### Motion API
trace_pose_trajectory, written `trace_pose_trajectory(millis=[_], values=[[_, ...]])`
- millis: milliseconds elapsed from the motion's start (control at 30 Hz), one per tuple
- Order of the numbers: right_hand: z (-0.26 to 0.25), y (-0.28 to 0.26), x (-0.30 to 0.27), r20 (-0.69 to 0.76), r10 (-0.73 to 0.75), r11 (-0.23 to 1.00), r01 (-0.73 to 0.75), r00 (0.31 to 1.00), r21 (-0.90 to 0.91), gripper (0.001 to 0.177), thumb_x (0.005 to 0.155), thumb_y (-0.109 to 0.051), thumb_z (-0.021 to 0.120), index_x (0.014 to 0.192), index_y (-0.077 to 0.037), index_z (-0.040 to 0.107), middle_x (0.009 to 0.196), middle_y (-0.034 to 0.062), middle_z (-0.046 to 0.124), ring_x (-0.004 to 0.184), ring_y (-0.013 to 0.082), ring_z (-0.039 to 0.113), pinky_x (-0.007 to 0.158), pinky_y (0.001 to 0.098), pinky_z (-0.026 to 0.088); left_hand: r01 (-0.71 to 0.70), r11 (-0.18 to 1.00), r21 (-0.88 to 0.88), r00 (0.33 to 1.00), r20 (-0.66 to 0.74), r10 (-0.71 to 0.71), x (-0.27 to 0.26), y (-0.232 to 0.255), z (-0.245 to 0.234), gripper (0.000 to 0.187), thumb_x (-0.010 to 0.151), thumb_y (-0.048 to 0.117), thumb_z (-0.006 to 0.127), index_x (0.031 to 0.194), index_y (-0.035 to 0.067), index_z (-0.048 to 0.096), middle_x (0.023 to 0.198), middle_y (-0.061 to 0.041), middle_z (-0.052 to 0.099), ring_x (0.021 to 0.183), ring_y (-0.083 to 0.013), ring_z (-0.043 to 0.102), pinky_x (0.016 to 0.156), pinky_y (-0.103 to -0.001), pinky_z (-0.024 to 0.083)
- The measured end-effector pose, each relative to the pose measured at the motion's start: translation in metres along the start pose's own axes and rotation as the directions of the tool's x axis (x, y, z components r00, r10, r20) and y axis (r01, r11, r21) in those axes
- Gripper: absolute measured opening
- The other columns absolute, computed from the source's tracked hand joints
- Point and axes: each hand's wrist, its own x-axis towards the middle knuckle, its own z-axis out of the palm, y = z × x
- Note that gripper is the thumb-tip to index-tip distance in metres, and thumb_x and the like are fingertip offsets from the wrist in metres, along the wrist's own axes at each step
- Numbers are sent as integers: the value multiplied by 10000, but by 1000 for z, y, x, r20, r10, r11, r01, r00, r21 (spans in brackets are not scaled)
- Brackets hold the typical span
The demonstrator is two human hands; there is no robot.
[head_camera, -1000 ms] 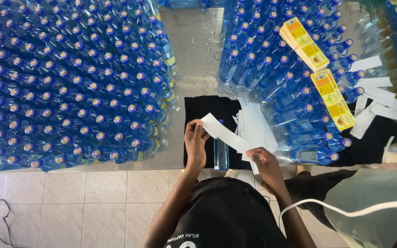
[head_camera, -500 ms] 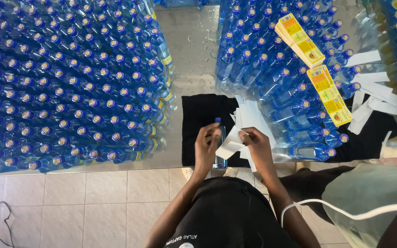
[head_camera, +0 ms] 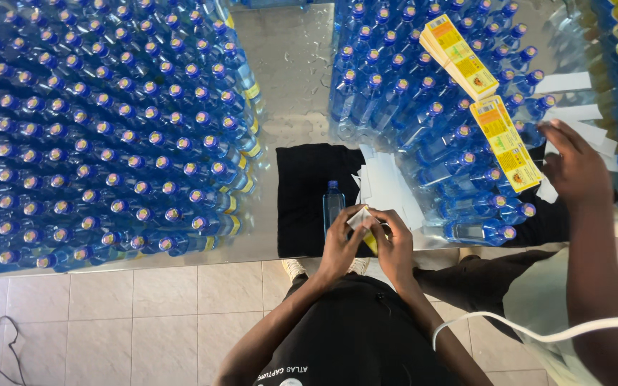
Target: The person stands at a table and applies yellow labels to clear plastic bottles. They pick up a bottle, peel a label from a sheet, and wrap it around the bottle's body before placing it back on the table among many other bottles.
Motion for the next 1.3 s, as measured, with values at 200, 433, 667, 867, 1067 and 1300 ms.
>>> trace_pose_trajectory(millis=[200, 433, 667, 867, 1067, 1300], values=[[-11, 5, -1, -3, 94, 995, -93, 996, 32, 168, 1125, -100, 661, 1204, -27, 789, 969, 147, 749, 971, 256, 755, 866, 455, 648, 55, 996, 74, 995, -92, -48, 22, -16, 16, 189, 1126, 245, 661, 1147, 122, 804, 1039, -106, 802, 1011, -126, 711, 854, -366, 589], [-49, 45, -3, -220, 375, 851, -241, 901, 467, 189, 1061, -25, 669, 1222, 41, 742, 974, 115, 643, 865, 203, 681, 891, 450, 669, 357, 858, -369, 894, -131, -429, 74, -90, 40, 119, 1094, 159, 652, 1138, 89, 738, 980, -110, 793, 833, -124, 714, 733, -267, 597], [-112, 81, -39, -568, 288, 872, 34, 770, 489, 209, 1094, 28, 613, 1299, 43, 653, 1149, 167, 641, 897, 282, 735, 869, 505, 704, 404, 859, -316, 785, -362, -502, 157, -191, 39, 289, 1080, 291, 698, 1276, 80, 725, 1092, -173, 763, 901, -227, 729, 699, -375, 638], [-149, 58, -60, -660, 10, 975, 139, 751, 173, 164, 1147, 11, 601, 1292, 72, 644, 1168, 220, 639, 946, 312, 738, 828, 485, 664, 221, 969, 111, 873, -466, -146, 201, -220, 34, 260, 1099, 199, 705, 1275, 25, 783, 1270, -258, 752, 1261, -463, 690, 1110, -534, 507], [-112, 48, -25, -207, -249, 961, 214, 946, -178, 238, 1008, -87, 758, 1238, -55, 809, 1171, 174, 769, 1093, 408, 759, 934, 533, 595, 119, 929, 351, 993, -62, -104, 162, -117, 28, 898, 1126, 610, 592, 1717, -10, 323, 1661, -358, 339, 1583, -534, 340, 1304, -662, 262], [-54, 15, 0, 324, -474, 792, 558, 818, -249, 271, 999, -67, 730, 1226, -167, 842, 1386, 89, 726, 1346, 384, 643, 1071, 522, 569, 607, 706, -365, 794, 320, -518, 67, -52, -40, 769, 1101, 628, 568, 1602, 47, 518, 1251, -156, 719, 1061, -252, 759, 943, -435, 649]])
